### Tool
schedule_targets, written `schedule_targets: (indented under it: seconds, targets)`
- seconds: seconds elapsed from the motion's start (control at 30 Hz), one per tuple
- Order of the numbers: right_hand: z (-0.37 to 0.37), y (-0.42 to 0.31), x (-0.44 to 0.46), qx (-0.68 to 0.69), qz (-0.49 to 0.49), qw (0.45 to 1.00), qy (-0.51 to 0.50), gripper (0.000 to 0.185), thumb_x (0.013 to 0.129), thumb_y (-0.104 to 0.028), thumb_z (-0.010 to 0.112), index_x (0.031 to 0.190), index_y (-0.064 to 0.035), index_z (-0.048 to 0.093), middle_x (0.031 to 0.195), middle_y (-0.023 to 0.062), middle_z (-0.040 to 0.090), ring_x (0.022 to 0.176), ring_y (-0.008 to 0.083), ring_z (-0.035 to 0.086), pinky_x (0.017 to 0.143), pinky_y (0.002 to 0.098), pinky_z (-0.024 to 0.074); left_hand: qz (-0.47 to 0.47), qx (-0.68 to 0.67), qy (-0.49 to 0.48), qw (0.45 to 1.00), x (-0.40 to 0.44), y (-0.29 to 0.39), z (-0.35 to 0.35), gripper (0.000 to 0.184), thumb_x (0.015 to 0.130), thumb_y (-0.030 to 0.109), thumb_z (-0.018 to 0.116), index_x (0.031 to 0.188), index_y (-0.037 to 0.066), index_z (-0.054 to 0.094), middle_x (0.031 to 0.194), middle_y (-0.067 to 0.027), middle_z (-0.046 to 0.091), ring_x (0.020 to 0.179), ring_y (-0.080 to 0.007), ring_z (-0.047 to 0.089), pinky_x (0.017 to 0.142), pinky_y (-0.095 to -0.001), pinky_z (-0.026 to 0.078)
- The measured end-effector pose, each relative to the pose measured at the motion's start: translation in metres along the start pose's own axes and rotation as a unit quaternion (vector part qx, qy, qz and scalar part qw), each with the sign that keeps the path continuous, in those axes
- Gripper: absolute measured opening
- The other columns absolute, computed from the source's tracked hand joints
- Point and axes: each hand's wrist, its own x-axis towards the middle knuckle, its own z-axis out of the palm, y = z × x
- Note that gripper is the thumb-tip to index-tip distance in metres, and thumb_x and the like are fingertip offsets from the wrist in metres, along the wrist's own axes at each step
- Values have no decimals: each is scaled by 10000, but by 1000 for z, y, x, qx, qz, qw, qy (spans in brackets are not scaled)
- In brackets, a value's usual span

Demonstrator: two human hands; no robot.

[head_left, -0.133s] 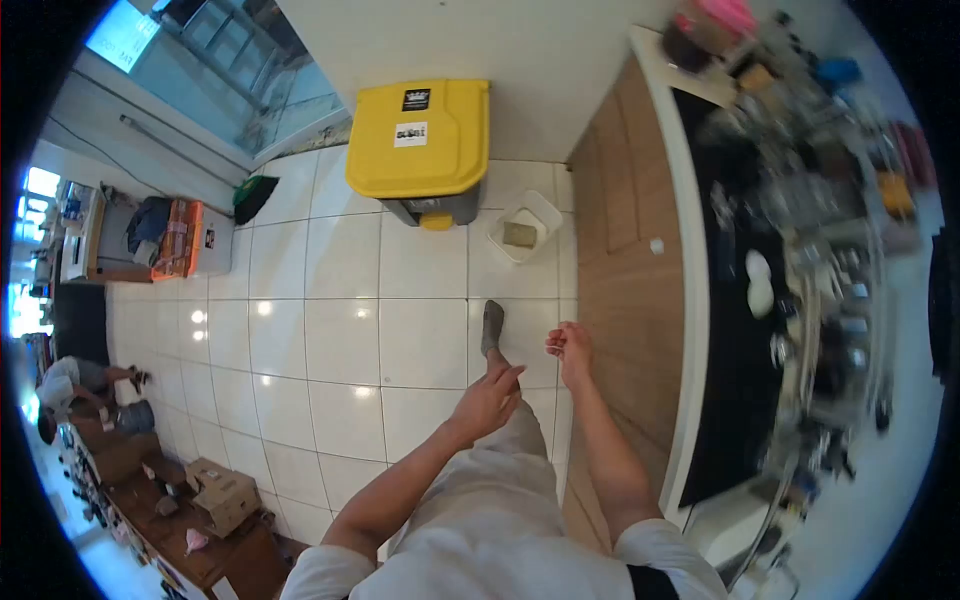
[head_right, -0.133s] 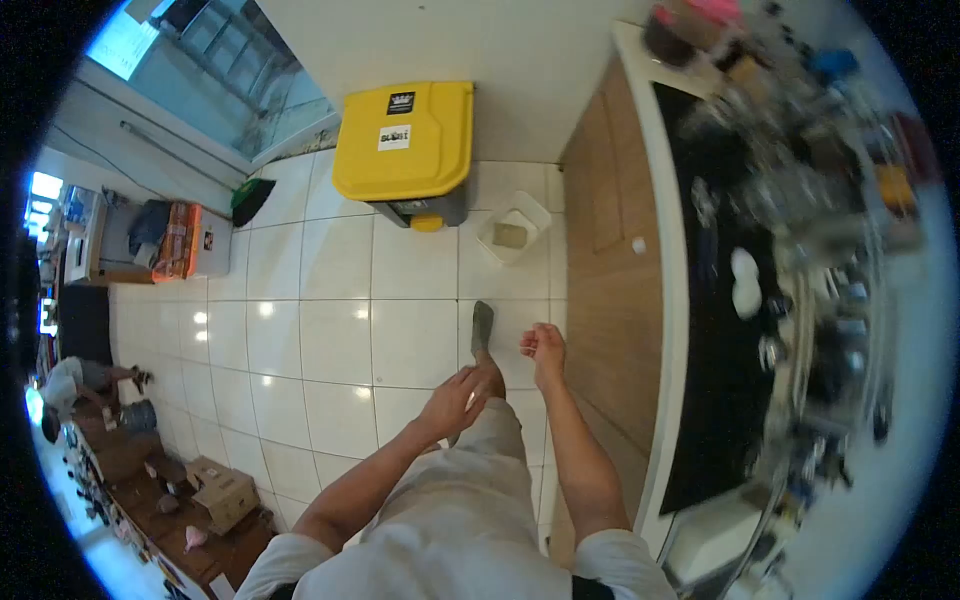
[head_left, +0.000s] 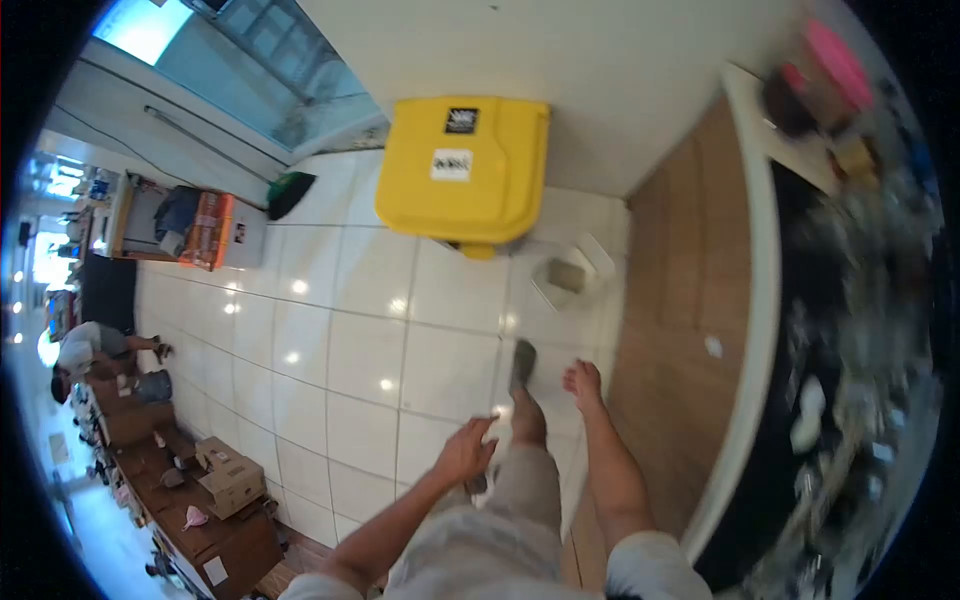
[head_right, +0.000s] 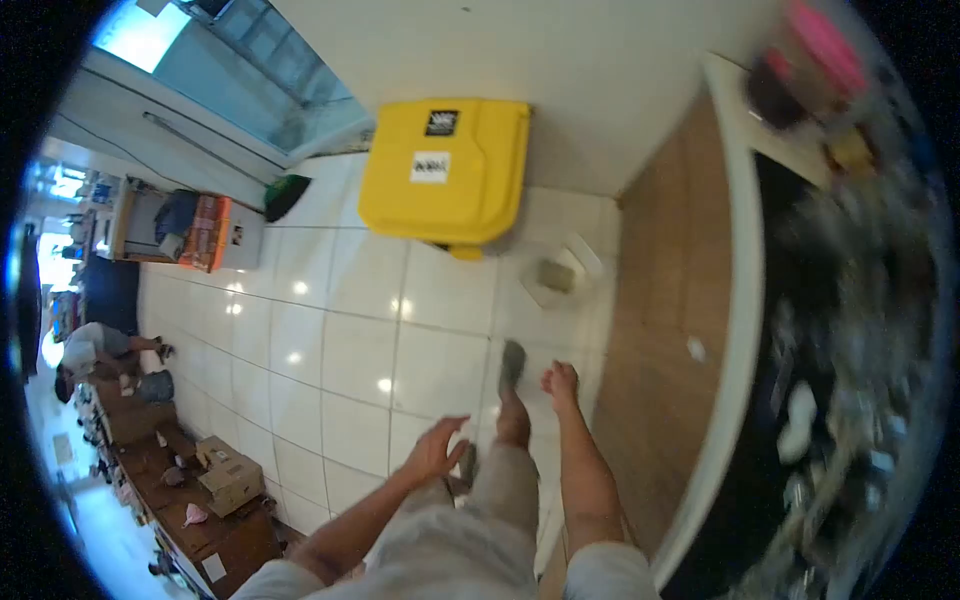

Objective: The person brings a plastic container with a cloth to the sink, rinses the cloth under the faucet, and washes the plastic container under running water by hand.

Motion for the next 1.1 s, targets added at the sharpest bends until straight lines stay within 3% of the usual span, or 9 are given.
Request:
schedule_targets:
  seconds: [0.37, 0.5, 0.63, 0.77, 0.8, 0.87, 0.9, 0.93, 1.1]
  targets:
    - [-83, 173, 394, -307, 49, 922, 231, 620, 820, -322, 672, 1298, -30, 406, 1140, 167, 566, 780, 262, 600, 484, 360, 490, -267, -88, 52, 958, 64, -125, 92, 204, 881, 18, 564, 1080, -17, 535, 1016, -182, 639, 837, -290, 670, 658, -368, 548]
    - [-62, 140, 396, -107, 55, 975, 184, 459, 876, -262, 623, 1221, 27, 532, 1116, 196, 628, 879, 338, 646, 731, 393, 517, -292, -92, 6, 952, 84, -152, 94, 203, 882, 27, 580, 1070, -27, 527, 1050, -187, 633, 839, -278, 675, 660, -326, 555]
    - [-70, 141, 370, -394, -10, 900, 186, 376, 895, -226, 573, 1180, 19, 567, 1086, 172, 639, 927, 336, 625, 804, 400, 489, -239, -67, 56, 967, 96, -169, 60, 275, 883, 52, 579, 1146, -14, 535, 1034, -170, 642, 851, -263, 669, 660, -325, 551]
    - [-48, 77, 273, -116, 27, 967, 224, 395, 923, -191, 546, 1266, 4, 519, 1234, 154, 576, 1089, 291, 559, 905, 376, 437, -403, -84, 137, 901, 99, -202, -40, 252, 863, 77, 599, 1109, 24, 618, 922, -90, 683, 784, -156, 664, 635, -301, 544]
    - [-133, 176, 326, -20, 0, 982, 190, 498, 881, -164, 617, 1339, -68, 446, 1105, 91, 592, 913, 229, 569, 734, 371, 491, -347, -28, 187, 919, 106, -217, -77, 203, 848, 55, 594, 1042, 25, 643, 866, -87, 688, 742, -175, 668, 618, -305, 541]
    - [-100, 84, 224, -40, 79, 972, 219, 379, 901, -176, 586, 1256, -71, 504, 974, 54, 591, 776, 185, 561, 573, 366, 467, -297, 64, 274, 913, 131, -254, -161, 131, 858, 50, 563, 943, 30, 660, 809, -128, 672, 692, -248, 660, 593, -332, 519]
    - [-78, 53, 185, 31, 45, 975, 216, 418, 931, -202, 472, 1326, -63, 468, 1215, 135, 569, 1077, 288, 551, 899, 433, 448, -284, 90, 294, 908, 156, -255, -215, 115, 870, 103, 581, 920, 32, 657, 798, -153, 661, 687, -290, 650, 583, -369, 505]
    - [-42, -8, 122, 38, 13, 972, 233, 347, 892, -152, 549, 1221, -50, 512, 974, 64, 601, 806, 200, 594, 596, 367, 497, -199, 159, 365, 896, 185, -254, -268, 126, 879, 140, 591, 898, 34, 655, 788, -174, 649, 684, -331, 636, 583, -404, 495]
    - [14, -64, 5, 24, -78, 977, 199, 340, 886, -184, 532, 1179, -12, 541, 1062, 110, 603, 896, 257, 603, 730, 391, 527, 67, 126, 461, 876, 354, -214, -540, 133, 828, 108, 627, 929, 22, 636, 894, -165, 637, 830, -340, 616, 721, -417, 491]
